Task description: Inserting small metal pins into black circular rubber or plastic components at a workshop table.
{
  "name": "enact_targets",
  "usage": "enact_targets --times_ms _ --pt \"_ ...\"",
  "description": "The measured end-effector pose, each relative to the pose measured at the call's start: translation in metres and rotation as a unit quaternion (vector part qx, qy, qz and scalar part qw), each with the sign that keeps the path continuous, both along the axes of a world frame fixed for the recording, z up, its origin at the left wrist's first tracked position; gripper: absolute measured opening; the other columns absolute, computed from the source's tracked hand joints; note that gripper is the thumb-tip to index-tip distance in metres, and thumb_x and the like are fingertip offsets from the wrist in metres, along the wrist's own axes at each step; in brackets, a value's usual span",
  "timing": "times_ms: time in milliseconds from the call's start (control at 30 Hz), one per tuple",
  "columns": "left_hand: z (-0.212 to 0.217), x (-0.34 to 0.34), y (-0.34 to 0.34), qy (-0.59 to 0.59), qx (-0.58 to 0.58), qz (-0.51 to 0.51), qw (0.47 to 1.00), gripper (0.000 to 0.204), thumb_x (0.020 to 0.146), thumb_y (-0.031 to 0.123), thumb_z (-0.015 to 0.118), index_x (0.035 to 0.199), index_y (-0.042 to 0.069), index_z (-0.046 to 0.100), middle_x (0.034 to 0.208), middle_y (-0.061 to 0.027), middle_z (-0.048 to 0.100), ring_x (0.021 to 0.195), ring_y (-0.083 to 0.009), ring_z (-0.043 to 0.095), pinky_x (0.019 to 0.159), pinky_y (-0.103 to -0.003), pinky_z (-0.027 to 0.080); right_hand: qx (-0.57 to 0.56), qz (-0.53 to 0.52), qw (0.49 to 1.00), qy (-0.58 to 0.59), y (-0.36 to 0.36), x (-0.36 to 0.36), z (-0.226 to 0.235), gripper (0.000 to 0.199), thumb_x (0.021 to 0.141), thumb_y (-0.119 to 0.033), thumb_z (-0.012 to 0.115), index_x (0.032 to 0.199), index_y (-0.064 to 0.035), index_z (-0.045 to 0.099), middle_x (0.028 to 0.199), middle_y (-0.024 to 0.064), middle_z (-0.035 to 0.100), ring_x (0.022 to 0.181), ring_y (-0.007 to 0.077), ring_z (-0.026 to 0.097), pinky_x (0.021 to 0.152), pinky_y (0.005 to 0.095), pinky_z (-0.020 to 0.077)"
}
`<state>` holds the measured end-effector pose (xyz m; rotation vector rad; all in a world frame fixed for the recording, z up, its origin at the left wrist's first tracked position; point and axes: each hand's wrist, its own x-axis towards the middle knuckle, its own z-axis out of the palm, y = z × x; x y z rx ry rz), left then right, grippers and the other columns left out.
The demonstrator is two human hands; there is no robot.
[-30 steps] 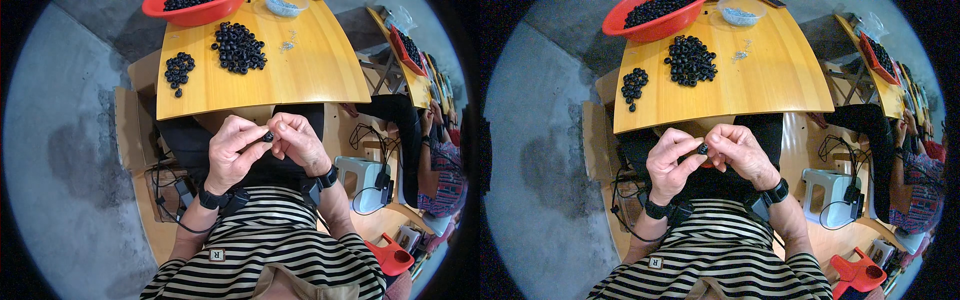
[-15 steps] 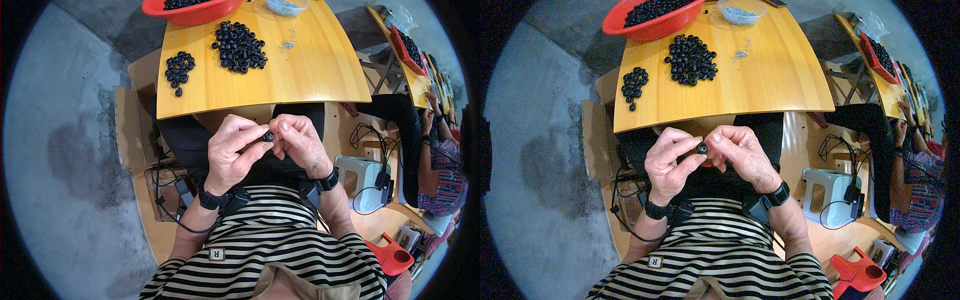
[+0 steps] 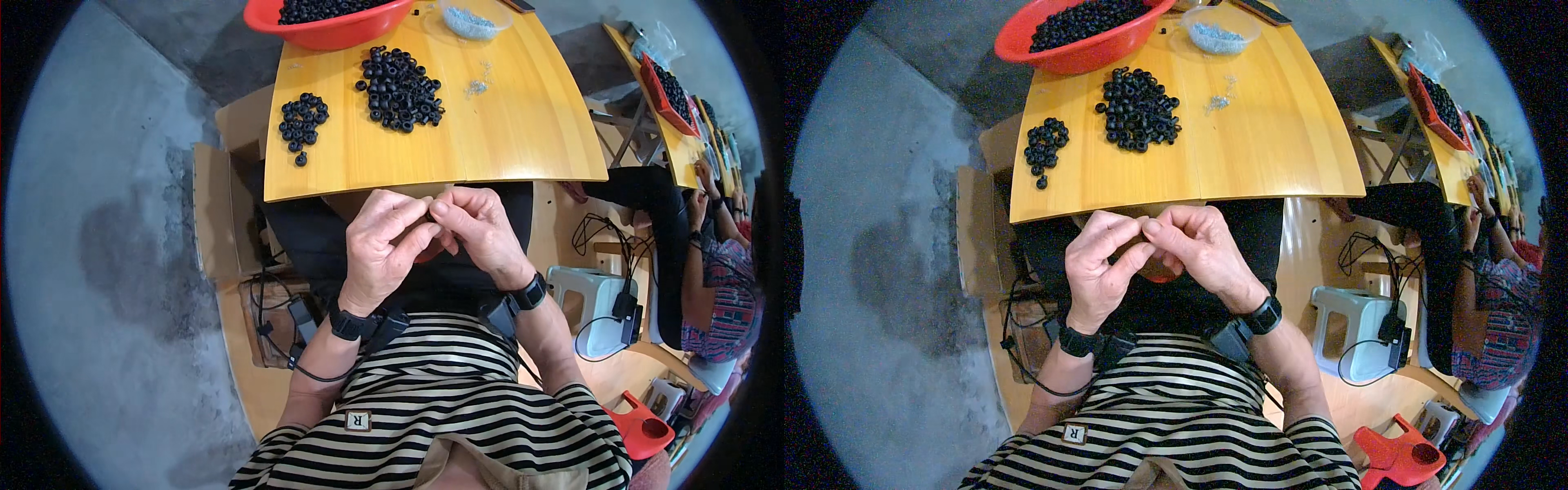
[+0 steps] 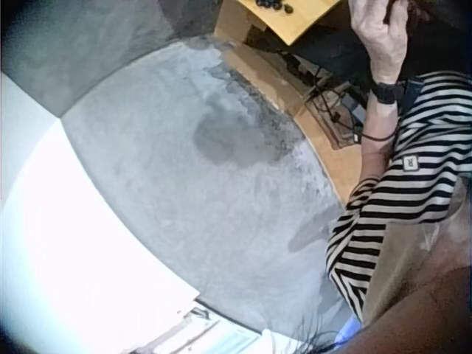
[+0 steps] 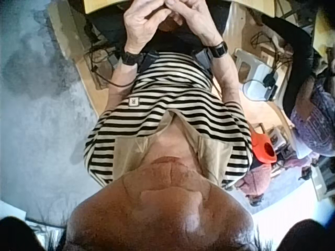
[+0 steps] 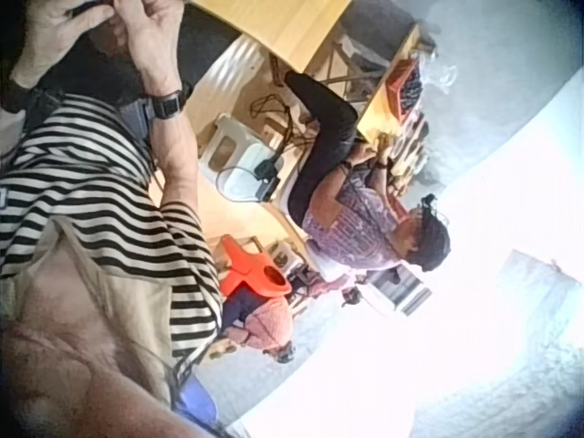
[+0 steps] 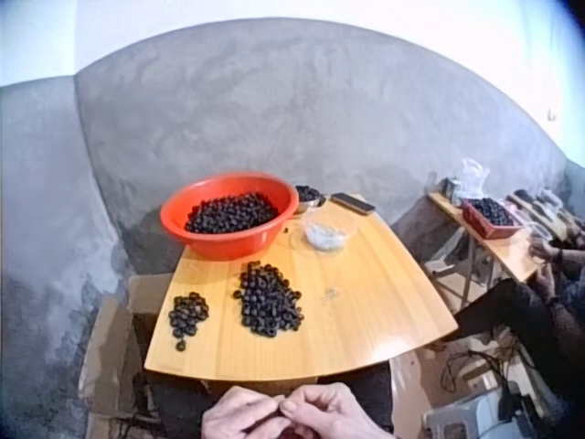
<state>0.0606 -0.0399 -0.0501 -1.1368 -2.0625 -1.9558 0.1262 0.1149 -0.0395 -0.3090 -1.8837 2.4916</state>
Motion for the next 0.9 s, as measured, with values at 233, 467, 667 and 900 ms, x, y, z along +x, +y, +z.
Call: enact_targets --times_ms 233,467,667,900 --pt "-0.018 -0.014 -0.001 -0.134 0.038 0.008 0.990 0.020 0.079 -0.001 0.074 0.098 -0.003 0.070 0.086 -0.0062 0.063 0.079 -0.0135 0.062 0.071 -0.025 0.049 0.129 0.015 0.991 -0.020 0.003 -0.024 0.001 0.035 0.095 -0.033 0.064 0.077 -0.0033 0.067 0.066 -0.0021 0.060 0.059 0.0037 0.050 0.052 0.0210 0.0401" --pt "-0.020 -0.011 -0.004 -0.152 0.058 0.005 0.987 0.021 0.079 -0.001 0.075 0.099 -0.002 0.070 0.086 -0.0049 0.063 0.077 -0.0115 0.061 0.072 -0.024 0.049 0.516 -0.222 0.813 0.153 0.037 -0.072 -0.026 0.013 0.088 -0.012 0.064 0.095 -0.0025 0.069 0.080 0.0143 0.063 0.068 0.0283 0.063 0.061 0.0378 0.0511" --pt "-0.017 -0.009 -0.006 -0.145 0.051 0.008 0.988 0.021 0.079 -0.001 0.075 0.099 -0.003 0.070 0.087 -0.0054 0.064 0.078 -0.0117 0.061 0.074 -0.024 0.049 0.610 -0.220 0.742 0.169 0.046 -0.091 -0.043 0.015 0.087 -0.011 0.063 0.100 -0.0078 0.070 0.083 0.0131 0.061 0.072 0.0323 0.064 0.064 0.0420 0.0528" --pt "-0.017 -0.006 -0.006 -0.144 0.050 0.005 0.988 0.021 0.078 -0.001 0.075 0.099 -0.003 0.070 0.087 -0.0060 0.064 0.078 -0.0125 0.062 0.074 -0.024 0.050 0.627 -0.222 0.726 0.174 0.048 -0.092 -0.049 0.010 0.088 -0.012 0.062 0.095 -0.0091 0.068 0.086 0.0116 0.062 0.072 0.0331 0.065 0.063 0.0432 0.0531"
